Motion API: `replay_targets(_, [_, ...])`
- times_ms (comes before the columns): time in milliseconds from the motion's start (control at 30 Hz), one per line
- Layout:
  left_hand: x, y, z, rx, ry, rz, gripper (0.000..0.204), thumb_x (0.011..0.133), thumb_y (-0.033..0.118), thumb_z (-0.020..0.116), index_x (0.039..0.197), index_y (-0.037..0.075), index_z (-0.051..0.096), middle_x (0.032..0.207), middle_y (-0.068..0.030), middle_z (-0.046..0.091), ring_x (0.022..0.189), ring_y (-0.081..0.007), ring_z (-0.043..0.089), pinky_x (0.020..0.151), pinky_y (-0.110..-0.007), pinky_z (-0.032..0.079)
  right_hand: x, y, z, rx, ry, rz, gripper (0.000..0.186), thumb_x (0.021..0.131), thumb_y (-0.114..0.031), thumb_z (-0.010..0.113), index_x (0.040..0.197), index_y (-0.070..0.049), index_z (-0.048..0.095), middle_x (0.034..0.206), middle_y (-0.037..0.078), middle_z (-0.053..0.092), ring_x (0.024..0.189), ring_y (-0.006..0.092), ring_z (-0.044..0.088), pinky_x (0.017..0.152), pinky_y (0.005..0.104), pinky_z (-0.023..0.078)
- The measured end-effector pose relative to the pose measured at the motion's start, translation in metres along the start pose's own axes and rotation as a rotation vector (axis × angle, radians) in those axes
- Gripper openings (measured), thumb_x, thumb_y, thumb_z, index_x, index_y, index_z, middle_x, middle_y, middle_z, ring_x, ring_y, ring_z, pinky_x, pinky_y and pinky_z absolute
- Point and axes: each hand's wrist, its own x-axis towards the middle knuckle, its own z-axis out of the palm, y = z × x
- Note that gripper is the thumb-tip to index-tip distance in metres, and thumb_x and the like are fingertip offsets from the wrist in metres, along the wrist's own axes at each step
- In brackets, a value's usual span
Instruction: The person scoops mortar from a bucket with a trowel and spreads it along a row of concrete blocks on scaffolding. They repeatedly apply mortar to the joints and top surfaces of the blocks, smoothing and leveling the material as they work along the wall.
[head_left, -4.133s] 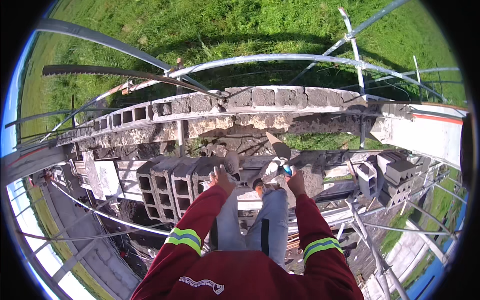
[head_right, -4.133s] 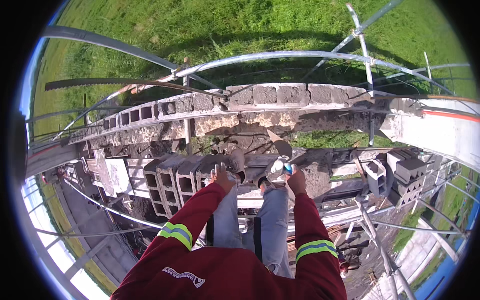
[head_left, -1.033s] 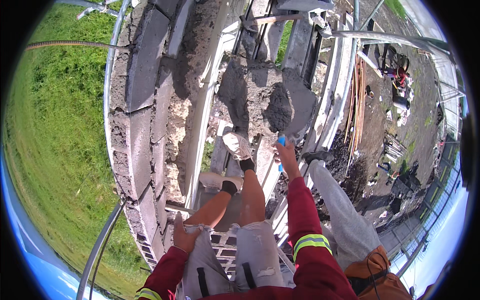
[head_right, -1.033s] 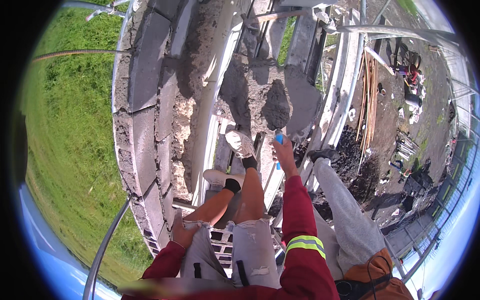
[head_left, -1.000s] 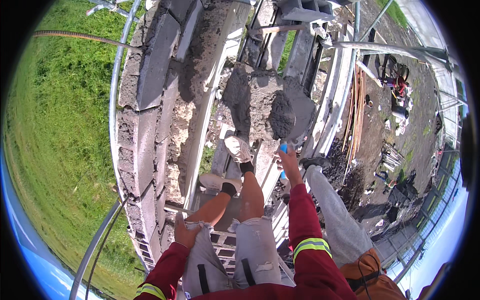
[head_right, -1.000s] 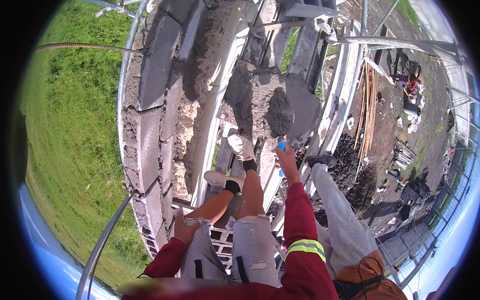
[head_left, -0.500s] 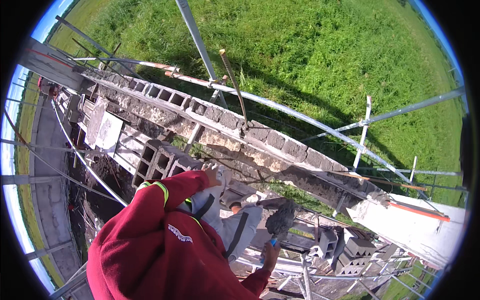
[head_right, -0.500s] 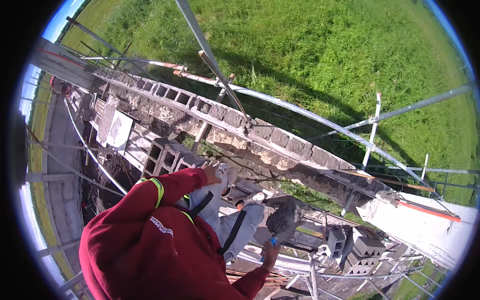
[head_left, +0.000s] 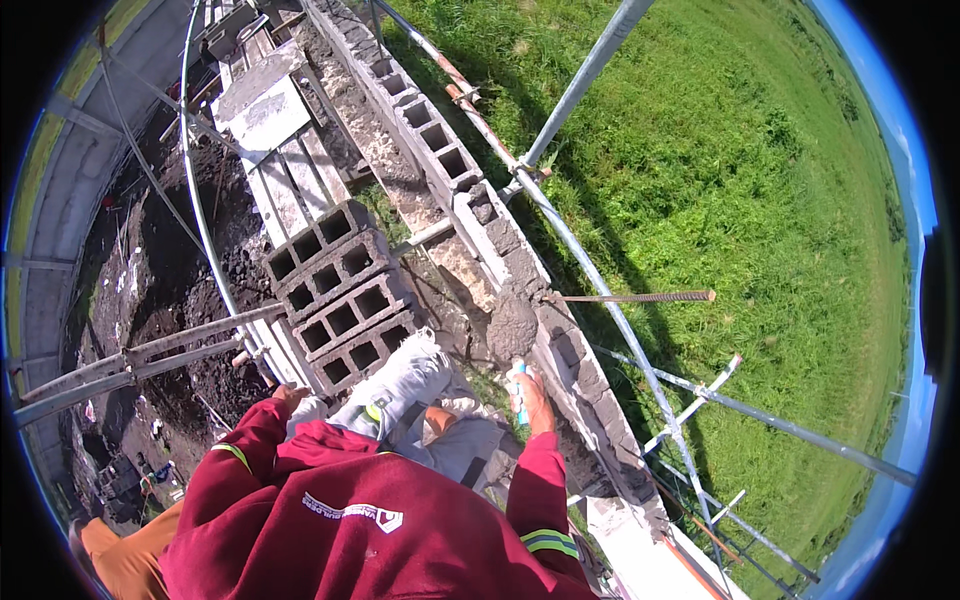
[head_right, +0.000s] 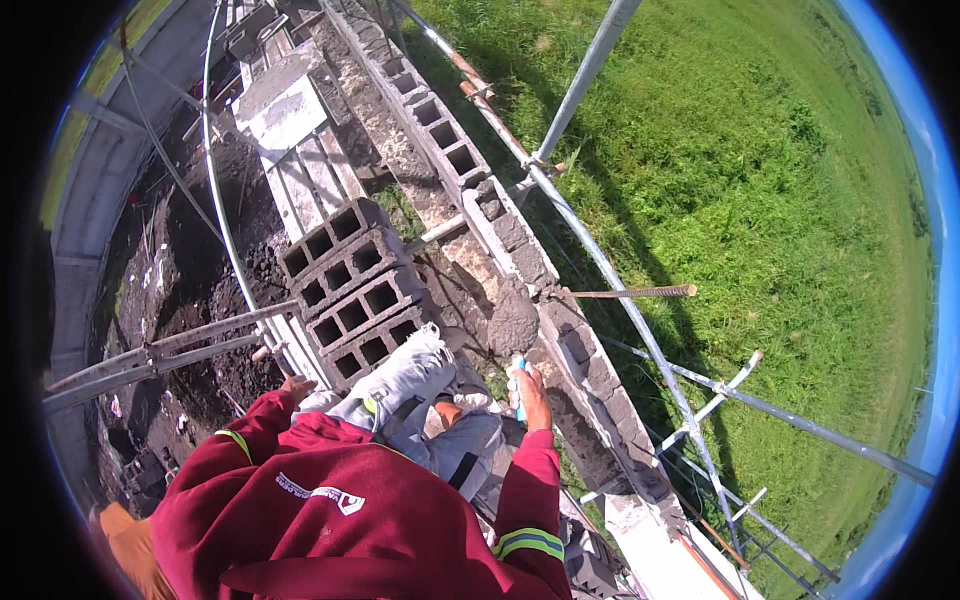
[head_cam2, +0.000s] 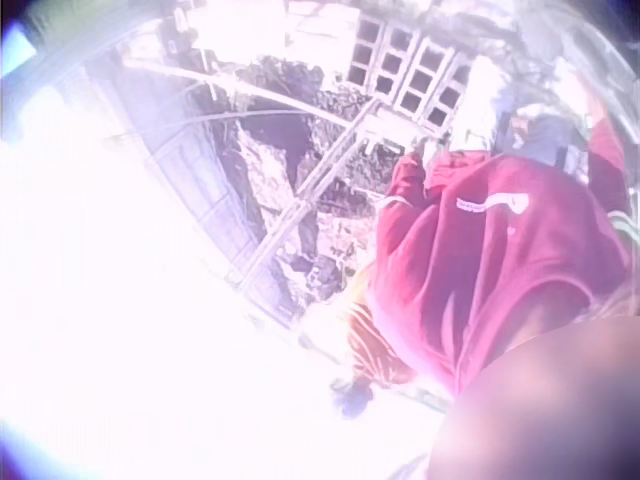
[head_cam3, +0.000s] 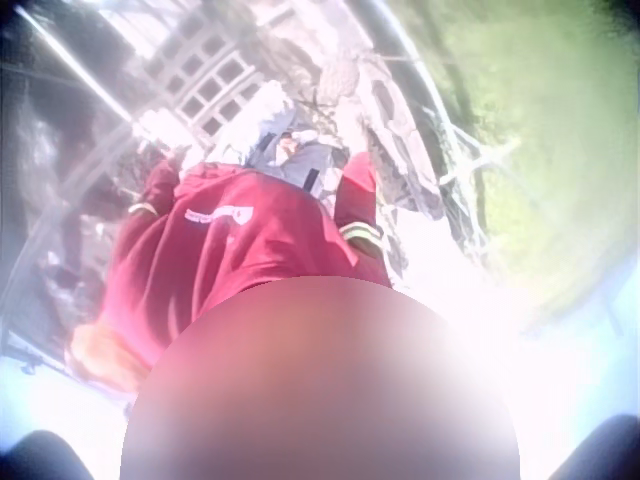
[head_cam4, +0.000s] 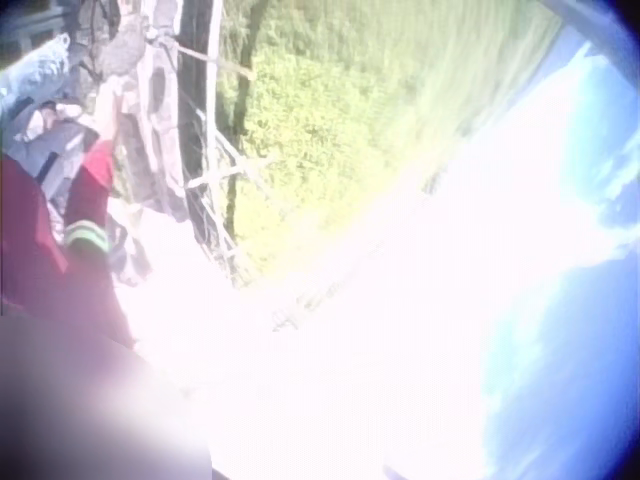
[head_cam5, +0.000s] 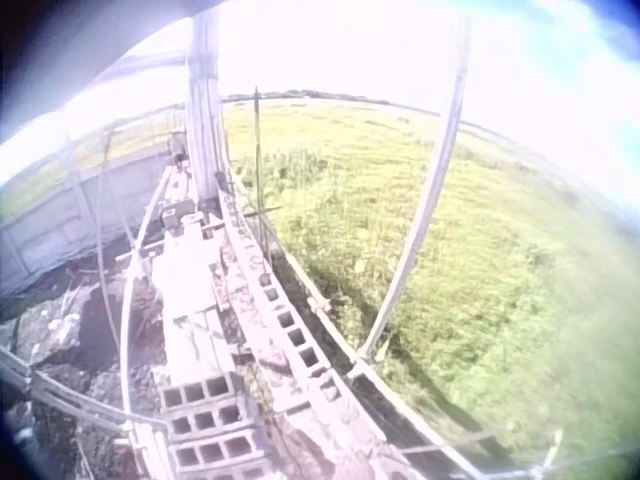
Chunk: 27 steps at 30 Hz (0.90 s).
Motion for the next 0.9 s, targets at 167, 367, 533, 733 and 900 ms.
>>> replay_targets(167, [-0.064, -0.042, 0.049, -0.371, -0.143, -0.071, 0.07, 0.09, 0.06, 0.078, 0.131, 0.002, 0.074, 0.099, -0.0171, 0.079, 0.081, -0.0253, 0.075, 0.07, -0.04, 0.06, 0.134, -0.106, 0.021, -0.395, 0.054, -0.31, 0.033, 0.095, -0.032, 0.06, 0.106, -0.001, 0.065, 0.079, 0.012, 0.064, 0.064, 0.0278, 0.062, 0.057, 0.0419, 0.052])
replay_targets(367, [-0.143, -0.009, 0.099, -0.545, -0.273, 0.117, 0.078, 0.101, 0.037, 0.073, 0.161, -0.001, 0.041, 0.156, -0.0229, 0.057, 0.146, -0.0292, 0.054, 0.12, -0.038, 0.043, 0.273, -0.193, 0.096, -1.131, 0.378, -0.51, 0.043, 0.094, -0.026, 0.063, 0.118, 0.009, 0.066, 0.11, 0.033, 0.072, 0.106, 0.0512, 0.07, 0.087, 0.0563, 0.058])
replay_targets(533, [-0.209, -0.051, 0.129, -0.881, -0.222, -0.183, 0.085, 0.101, 0.034, 0.075, 0.166, 0.0, 0.033, 0.156, -0.0212, 0.056, 0.139, -0.0264, 0.059, 0.117, -0.038, 0.046, 0.323, -0.173, 0.151, -1.177, 0.506, -0.649, 0.03, 0.096, -0.017, 0.06, 0.115, 0.006, 0.067, 0.103, 0.031, 0.075, 0.101, 0.0506, 0.072, 0.087, 0.0579, 0.058])
replay_targets(733, [-0.247, -0.099, 0.18, -0.698, -0.22, -0.406, 0.074, 0.1, 0.026, 0.074, 0.159, -0.006, 0.043, 0.145, -0.0186, 0.065, 0.133, -0.0241, 0.062, 0.112, -0.036, 0.049, 0.313, -0.086, 0.144, -0.744, 0.874, -0.52, 0.032, 0.092, -0.01, 0.065, 0.119, 0.007, 0.06, 0.099, 0.03, 0.072, 0.087, 0.0461, 0.073, 0.073, 0.0541, 0.058])
replay_targets(900, [-0.253, -0.115, 0.203, -0.964, -0.252, -0.401, 0.067, 0.101, 0.021, 0.072, 0.158, -0.004, 0.046, 0.146, -0.0169, 0.065, 0.133, -0.0237, 0.062, 0.112, -0.035, 0.049, 0.347, -0.077, 0.158, -0.038, 0.661, -0.147, 0.03, 0.091, -0.01, 0.07, 0.113, 0.007, 0.06, 0.089, 0.022, 0.069, 0.071, 0.0354, 0.071, 0.055, 0.0488, 0.055])
